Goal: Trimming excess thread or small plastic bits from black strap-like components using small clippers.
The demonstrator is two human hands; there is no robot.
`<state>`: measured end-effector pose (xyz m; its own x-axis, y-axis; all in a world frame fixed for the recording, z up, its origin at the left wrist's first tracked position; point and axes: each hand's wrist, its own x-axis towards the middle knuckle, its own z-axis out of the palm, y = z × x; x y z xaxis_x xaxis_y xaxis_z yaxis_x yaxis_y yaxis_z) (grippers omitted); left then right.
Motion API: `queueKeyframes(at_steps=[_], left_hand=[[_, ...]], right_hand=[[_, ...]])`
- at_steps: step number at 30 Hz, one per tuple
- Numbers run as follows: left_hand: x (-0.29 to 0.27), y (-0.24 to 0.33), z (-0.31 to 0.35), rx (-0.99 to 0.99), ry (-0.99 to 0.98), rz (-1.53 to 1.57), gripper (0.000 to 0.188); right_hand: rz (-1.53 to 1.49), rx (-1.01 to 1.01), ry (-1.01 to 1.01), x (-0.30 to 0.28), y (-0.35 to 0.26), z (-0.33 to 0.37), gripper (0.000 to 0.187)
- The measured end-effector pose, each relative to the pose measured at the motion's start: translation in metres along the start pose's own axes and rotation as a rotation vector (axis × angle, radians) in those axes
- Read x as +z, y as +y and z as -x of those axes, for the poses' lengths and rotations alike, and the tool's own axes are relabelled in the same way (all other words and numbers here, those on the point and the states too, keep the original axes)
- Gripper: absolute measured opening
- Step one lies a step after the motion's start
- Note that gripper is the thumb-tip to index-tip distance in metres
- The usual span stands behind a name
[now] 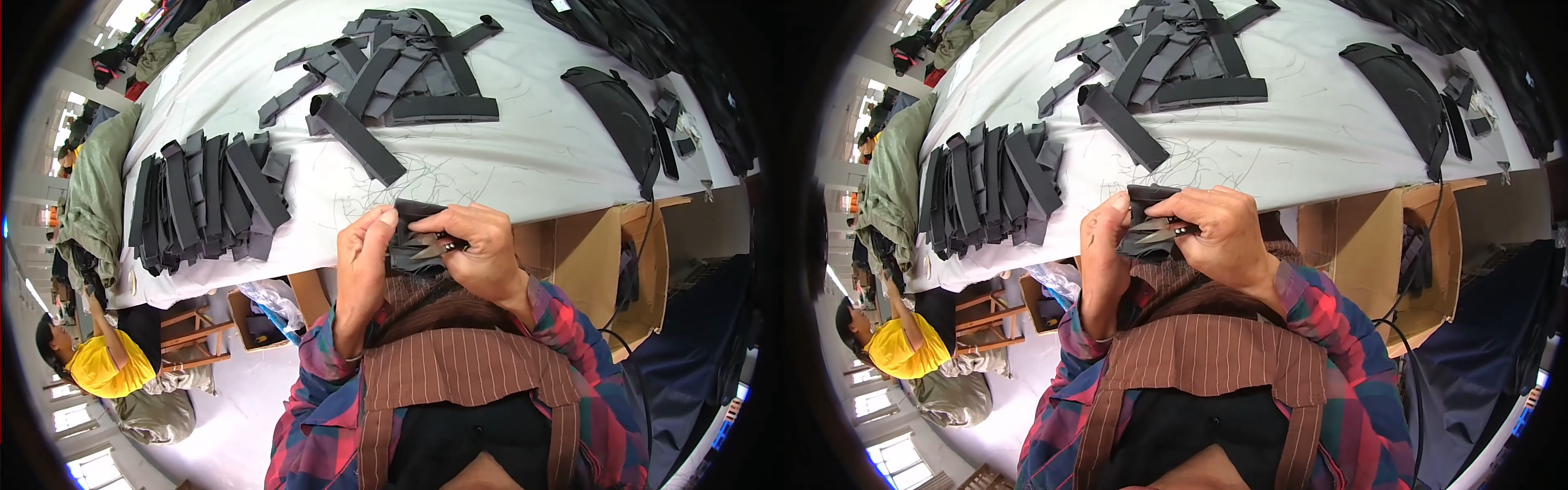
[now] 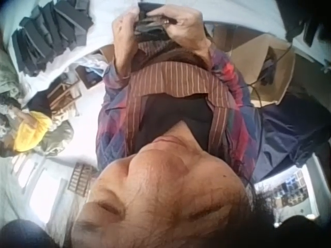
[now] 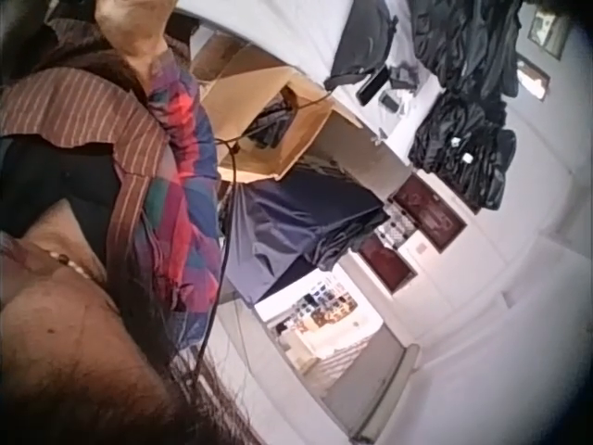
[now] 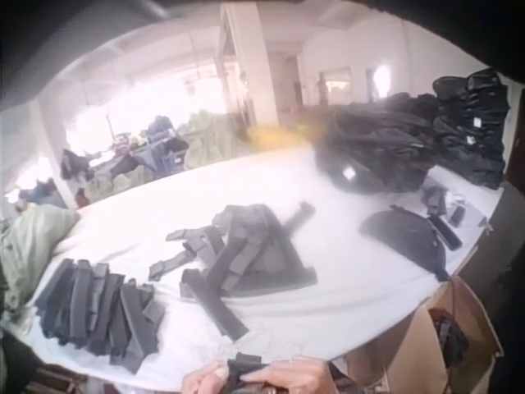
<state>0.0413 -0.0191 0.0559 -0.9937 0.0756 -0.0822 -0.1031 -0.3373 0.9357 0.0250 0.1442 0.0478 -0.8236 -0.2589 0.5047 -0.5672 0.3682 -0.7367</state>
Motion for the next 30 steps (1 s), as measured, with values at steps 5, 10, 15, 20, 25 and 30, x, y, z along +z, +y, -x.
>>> queueKeyframes(at_steps=[5, 10, 15, 20, 25, 30], left_hand=[[-0.004, -0.004, -0.002, -0.046, 0.031, -0.149, 0.021], [-0.006, -0.003, -0.003, -0.078, 0.072, -0.199, 0.022], [-0.01, -0.008, -0.004, -0.071, 0.05, -0.271, 0.022], [-0.009, -0.007, -0.004, -0.069, 0.06, -0.366, 0.023], [-0.007, 0.0, -0.001, -0.114, 0.044, -0.407, 0.023], [-0.008, 0.0, -0.002, -0.125, 0.011, -0.401, 0.023]], right_hand=[[-0.056, -0.003, -0.029, -0.009, 0.002, -0.006, 0.025], [0.274, -0.149, -0.038, -0.038, -0.007, -0.027, 0.027], [0.464, -0.259, -0.039, -0.039, 0.003, -0.029, 0.027], [0.541, -0.343, -0.053, -0.04, 0.006, -0.029, 0.023], [0.482, -0.341, -0.111, -0.042, 0.01, -0.03, 0.024], [0.334, -0.256, -0.165, -0.041, 0.016, -0.029, 0.025]])
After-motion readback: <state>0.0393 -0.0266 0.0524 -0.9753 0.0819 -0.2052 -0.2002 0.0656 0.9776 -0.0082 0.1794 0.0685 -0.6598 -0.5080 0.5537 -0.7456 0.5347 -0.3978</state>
